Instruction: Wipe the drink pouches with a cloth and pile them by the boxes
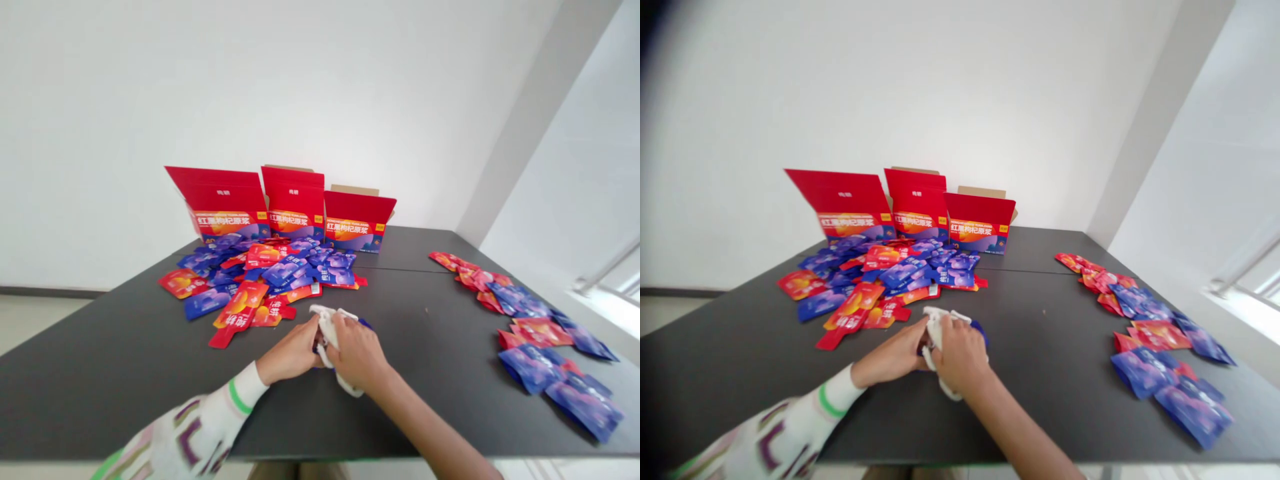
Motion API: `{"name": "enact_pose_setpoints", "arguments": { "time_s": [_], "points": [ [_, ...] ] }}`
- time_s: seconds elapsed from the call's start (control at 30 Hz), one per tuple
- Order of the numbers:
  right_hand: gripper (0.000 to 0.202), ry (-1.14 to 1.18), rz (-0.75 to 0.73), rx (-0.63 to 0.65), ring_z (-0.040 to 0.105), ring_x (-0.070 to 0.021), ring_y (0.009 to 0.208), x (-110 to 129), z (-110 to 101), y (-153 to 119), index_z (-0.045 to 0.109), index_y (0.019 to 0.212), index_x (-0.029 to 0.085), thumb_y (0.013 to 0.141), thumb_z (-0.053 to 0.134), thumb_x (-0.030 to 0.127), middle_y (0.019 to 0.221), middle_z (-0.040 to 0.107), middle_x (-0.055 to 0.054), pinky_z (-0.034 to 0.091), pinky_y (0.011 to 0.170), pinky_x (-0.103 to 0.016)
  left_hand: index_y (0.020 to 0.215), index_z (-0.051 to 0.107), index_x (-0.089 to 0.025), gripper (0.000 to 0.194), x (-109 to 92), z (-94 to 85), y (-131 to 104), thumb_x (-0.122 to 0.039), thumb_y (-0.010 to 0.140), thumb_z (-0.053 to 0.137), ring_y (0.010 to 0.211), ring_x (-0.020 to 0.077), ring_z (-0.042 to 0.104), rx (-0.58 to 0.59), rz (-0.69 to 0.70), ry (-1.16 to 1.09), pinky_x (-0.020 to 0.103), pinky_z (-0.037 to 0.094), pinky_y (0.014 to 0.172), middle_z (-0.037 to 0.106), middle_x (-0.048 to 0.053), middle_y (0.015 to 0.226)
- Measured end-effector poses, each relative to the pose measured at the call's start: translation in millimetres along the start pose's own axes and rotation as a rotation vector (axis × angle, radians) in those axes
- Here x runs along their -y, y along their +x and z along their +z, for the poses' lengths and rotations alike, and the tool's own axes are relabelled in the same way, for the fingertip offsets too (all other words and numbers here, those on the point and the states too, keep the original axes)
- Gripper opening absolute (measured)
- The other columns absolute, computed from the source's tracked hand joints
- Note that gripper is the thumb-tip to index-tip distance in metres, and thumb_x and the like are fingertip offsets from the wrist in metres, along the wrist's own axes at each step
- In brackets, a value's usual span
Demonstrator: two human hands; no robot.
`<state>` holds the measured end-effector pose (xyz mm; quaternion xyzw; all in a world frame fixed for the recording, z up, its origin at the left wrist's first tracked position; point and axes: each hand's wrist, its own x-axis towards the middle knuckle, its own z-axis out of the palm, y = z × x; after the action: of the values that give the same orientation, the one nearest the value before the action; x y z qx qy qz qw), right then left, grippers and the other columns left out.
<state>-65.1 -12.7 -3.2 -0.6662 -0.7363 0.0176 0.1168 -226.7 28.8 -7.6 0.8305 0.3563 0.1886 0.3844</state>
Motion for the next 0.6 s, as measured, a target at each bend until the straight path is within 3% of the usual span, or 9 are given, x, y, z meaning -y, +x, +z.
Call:
{"name": "enact_pose_setpoints", "arguments": {
  "time_s": [0.07, 0.2, 0.37, 0.5, 0.6],
  "points": [
    [0.029, -0.005, -0.026, -0.043, 0.056, -0.0224, 0.094, -0.7, 1.8, -0.6, 0.046, 0.107, 0.022, 0.08, 0.048, 0.032, 0.104, 0.059, -0.007, 0.041, 0.078, -0.033, 0.098, 0.043, -0.02, 0.042, 0.0, 1.7, -1.4, -0.019, 0.063, 0.066, 0.082, 0.0195, 0.059, -0.01, 0.006, 0.003, 0.027, 0.043, 0.071, 0.061, 0.002, 0.092],
    [0.028, -0.111, 0.188, -0.109, 0.054, -0.0255, 0.097, -6.1, 0.4, -1.8, 0.046, 0.109, 0.019, 0.083, 0.047, 0.031, 0.103, 0.058, -0.01, 0.039, 0.082, -0.037, 0.098, 0.04, -0.02, 0.04, 0.7, 3.9, -2.9, -0.017, 0.065, 0.062, 0.072, 0.018, 0.059, -0.011, -0.066, 0.066, 0.027, 0.042, 0.066, 0.059, -0.002, 0.078],
    [0.03, -0.048, -0.058, -0.048, 0.055, -0.0229, 0.095, -1.2, -1.0, -9.4, 0.047, 0.106, 0.022, 0.078, 0.053, 0.029, 0.103, 0.058, -0.007, 0.04, 0.081, -0.034, 0.102, 0.038, -0.021, 0.044, 0.0, 5.7, -2.1, -0.019, 0.065, 0.063, 0.085, 0.0209, 0.06, -0.044, 0.005, 0.022, 0.029, 0.042, 0.074, 0.061, 0.003, 0.091],
    [0.03, -0.099, 0.12, -0.066, 0.055, -0.0234, 0.096, 0.3, -2.6, -7.2, 0.046, 0.11, 0.019, 0.082, 0.049, 0.03, 0.102, 0.059, -0.009, 0.039, 0.082, -0.035, 0.102, 0.037, -0.02, 0.041, -0.7, 7.2, -0.7, -0.017, 0.068, 0.059, 0.074, 0.0202, 0.06, -0.02, -0.081, 0.066, 0.029, 0.042, 0.068, 0.059, -0.001, 0.076],
    [0.028, -0.102, 0.04, -0.06, 0.055, -0.0235, 0.095, 1.8, -2.1, -8.1, 0.048, 0.107, 0.02, 0.081, 0.051, 0.031, 0.102, 0.059, -0.009, 0.04, 0.081, -0.035, 0.103, 0.036, -0.02, 0.044, -1.4, 7.5, -0.3, -0.017, 0.067, 0.061, 0.081, 0.0201, 0.06, -0.019, -0.035, 0.01, 0.029, 0.043, 0.073, 0.06, 0.0, 0.083]
  ]
}}
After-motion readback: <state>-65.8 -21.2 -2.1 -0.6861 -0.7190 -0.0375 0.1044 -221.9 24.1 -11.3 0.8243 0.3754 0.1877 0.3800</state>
